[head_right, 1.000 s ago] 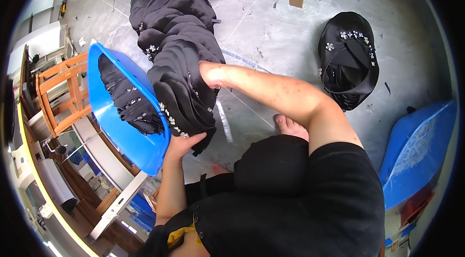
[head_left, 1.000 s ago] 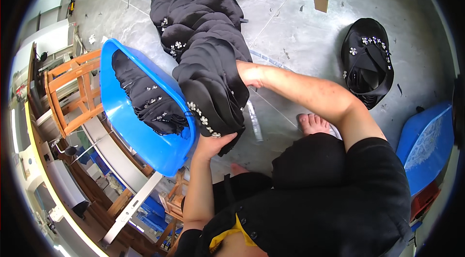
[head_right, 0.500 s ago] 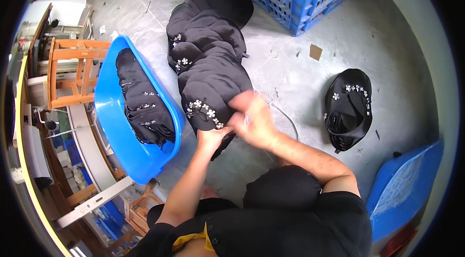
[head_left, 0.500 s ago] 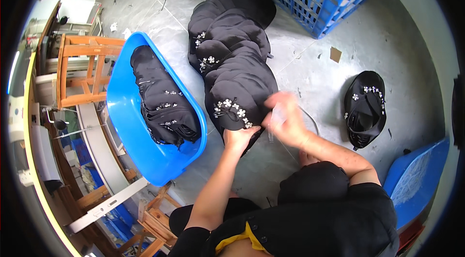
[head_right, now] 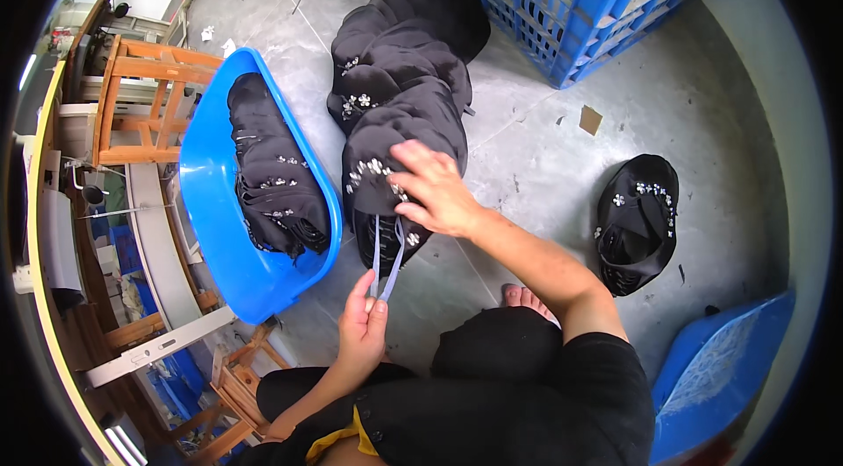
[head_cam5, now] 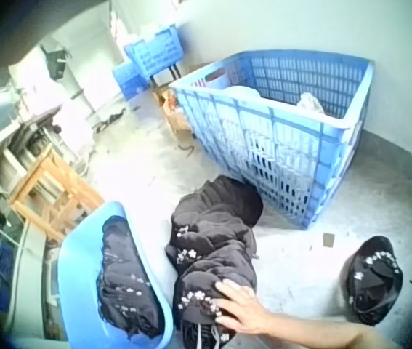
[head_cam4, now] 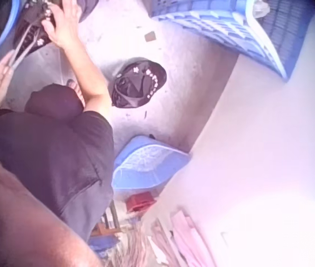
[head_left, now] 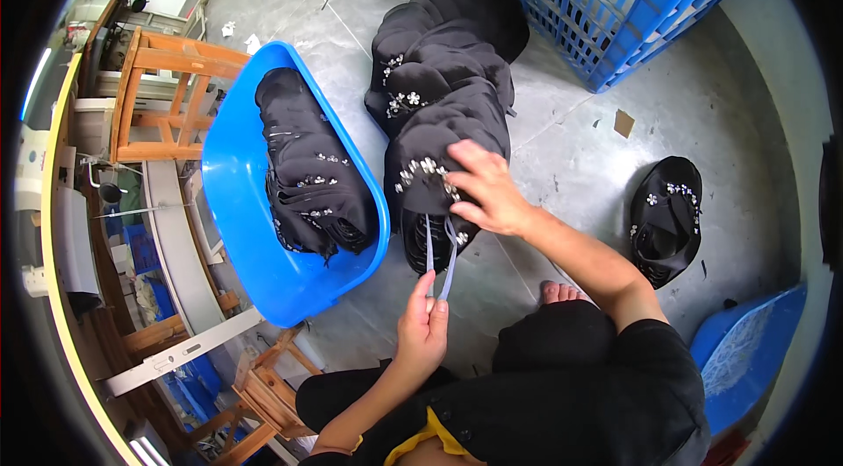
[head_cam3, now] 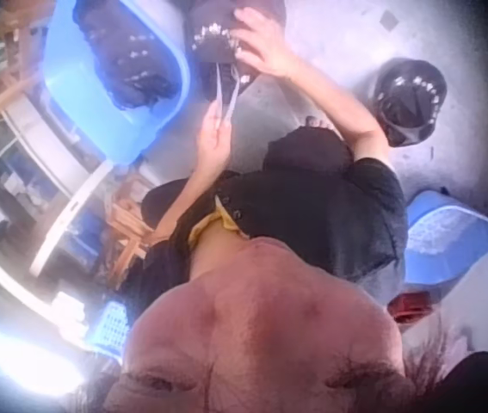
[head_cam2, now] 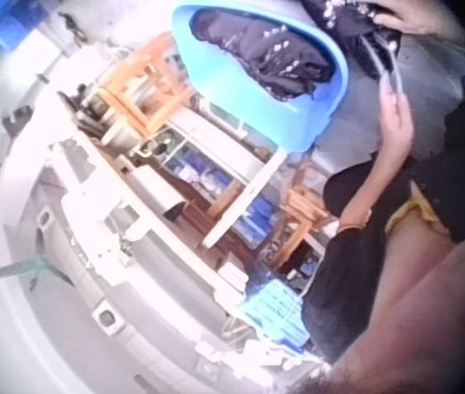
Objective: The person gathers black quilted garments with floral embroidery from a blue bin and the floor. They use white plastic straps to tie the garments into bundles, securing them with knots. The person then places the finished bundles into a red basket.
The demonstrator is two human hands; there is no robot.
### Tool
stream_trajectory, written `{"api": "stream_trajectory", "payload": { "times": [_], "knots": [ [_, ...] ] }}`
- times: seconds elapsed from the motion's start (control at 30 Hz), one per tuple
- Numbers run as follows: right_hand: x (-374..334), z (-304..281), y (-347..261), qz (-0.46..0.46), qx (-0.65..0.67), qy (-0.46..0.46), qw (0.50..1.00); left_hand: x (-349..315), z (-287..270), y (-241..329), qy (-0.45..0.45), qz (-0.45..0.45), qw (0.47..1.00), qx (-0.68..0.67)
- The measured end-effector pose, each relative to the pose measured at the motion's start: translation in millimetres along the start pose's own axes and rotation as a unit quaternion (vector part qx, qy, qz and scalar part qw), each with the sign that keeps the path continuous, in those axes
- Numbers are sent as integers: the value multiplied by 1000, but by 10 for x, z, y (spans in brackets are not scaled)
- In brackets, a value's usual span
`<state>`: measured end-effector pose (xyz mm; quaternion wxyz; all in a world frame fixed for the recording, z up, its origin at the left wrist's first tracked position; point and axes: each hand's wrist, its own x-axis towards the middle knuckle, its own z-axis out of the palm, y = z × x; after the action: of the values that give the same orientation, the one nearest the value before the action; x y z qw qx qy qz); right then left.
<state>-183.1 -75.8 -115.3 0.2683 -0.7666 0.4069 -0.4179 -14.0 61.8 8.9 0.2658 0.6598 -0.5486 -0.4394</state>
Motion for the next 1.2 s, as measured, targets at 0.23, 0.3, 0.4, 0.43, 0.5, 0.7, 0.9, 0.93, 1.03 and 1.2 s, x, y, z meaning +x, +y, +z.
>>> {"api": "stream_trajectory", "payload": {
  "times": [0.23,0.3,0.4,0.43,0.5,0.7,0.9,0.93,1.03,1.2],
  "knots": [
    [-1216,231,450,239,-310,28,920,413,-79,155,-106,217,940,240],
    [-1268,236,466,221,-317,-26,922,460,59,223,-128,286,915,254],
    [-1062,263,359,347,-278,-31,895,549,463,-95,-224,356,881,216],
    [-1034,287,350,374,-294,-3,879,617,620,-234,-271,368,856,241],
    [-959,349,372,416,-224,50,880,760,870,-536,-371,385,796,285],
    [-384,329,518,322,165,97,927,1477,959,-848,-272,429,754,417],
    [-1004,188,210,330,-207,-48,920,1862,765,-668,-207,437,820,306],
    [-1135,200,211,297,-226,-88,924,1859,796,-673,-203,441,821,302],
    [-1269,208,264,371,-88,-108,918,1865,858,-649,-208,453,814,297],
    [-998,-607,-236,504,316,-64,801,1923,872,-641,-151,465,836,250]
  ]
}}
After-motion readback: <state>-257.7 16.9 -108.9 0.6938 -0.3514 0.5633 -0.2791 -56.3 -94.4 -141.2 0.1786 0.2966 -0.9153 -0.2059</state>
